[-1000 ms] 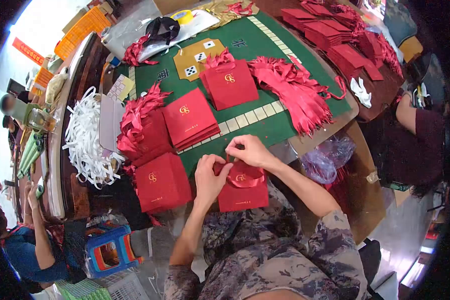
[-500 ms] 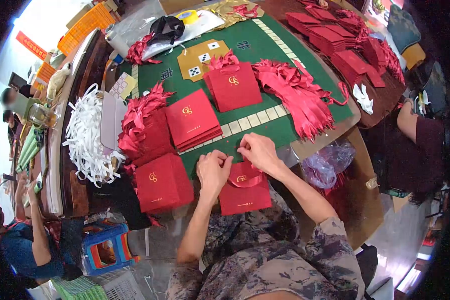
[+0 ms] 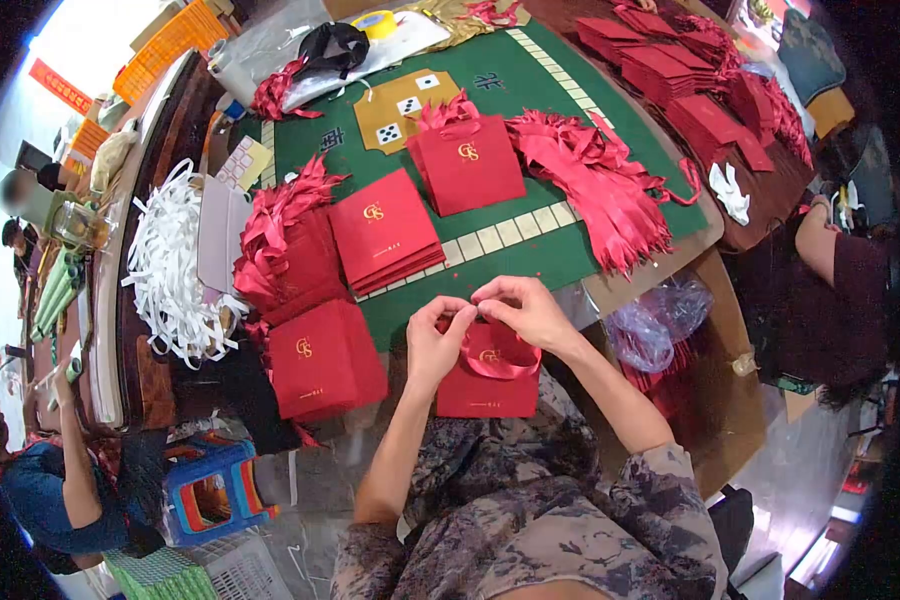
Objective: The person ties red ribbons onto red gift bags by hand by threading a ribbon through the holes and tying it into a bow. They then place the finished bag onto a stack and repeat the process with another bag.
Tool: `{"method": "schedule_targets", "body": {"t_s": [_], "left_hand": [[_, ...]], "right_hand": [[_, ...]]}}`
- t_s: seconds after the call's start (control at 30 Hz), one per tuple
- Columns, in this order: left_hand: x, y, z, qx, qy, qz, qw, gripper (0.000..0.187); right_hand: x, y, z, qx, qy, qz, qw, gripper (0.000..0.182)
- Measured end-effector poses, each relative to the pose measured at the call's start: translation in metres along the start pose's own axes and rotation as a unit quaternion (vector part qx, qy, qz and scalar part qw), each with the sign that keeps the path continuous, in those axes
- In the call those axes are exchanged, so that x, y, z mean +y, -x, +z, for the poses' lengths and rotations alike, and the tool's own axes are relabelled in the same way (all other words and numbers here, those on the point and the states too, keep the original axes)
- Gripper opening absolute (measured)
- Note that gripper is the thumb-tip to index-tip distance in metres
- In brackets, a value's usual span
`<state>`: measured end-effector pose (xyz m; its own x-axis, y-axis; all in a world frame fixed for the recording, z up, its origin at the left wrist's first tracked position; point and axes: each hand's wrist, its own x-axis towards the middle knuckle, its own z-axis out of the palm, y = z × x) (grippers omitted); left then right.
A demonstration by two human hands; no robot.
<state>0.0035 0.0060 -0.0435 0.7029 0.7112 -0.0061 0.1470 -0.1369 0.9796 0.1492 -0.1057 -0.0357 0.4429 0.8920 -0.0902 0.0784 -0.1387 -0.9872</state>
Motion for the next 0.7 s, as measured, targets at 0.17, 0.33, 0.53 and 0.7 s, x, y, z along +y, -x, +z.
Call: {"method": "schedule_targets", "body": {"t_s": [0.17, 0.33, 0.53, 0.7], "left_hand": [[0.008, 0.001, -0.002, -0.020, 0.009, -0.022, 1.000, 0.014], [0.011, -0.001, -0.008, -0.115, 0.129, -0.087, 0.981, 0.010], [0.011, 0.001, -0.007, -0.164, 0.209, -0.127, 0.956, 0.011], [0.006, 0.018, -0.009, -0.149, 0.172, -0.089, 0.970, 0.040]], "right_hand": [[-0.006, 0.001, -0.004, -0.021, -0.028, 0.004, 0.999, 0.016], [0.000, -0.006, -0.019, -0.117, -0.117, -0.002, 0.986, 0.013], [-0.007, -0.004, -0.026, -0.172, -0.108, -0.032, 0.979, 0.009], [-0.012, -0.003, -0.033, -0.090, -0.155, 0.018, 0.984, 0.008]]}}
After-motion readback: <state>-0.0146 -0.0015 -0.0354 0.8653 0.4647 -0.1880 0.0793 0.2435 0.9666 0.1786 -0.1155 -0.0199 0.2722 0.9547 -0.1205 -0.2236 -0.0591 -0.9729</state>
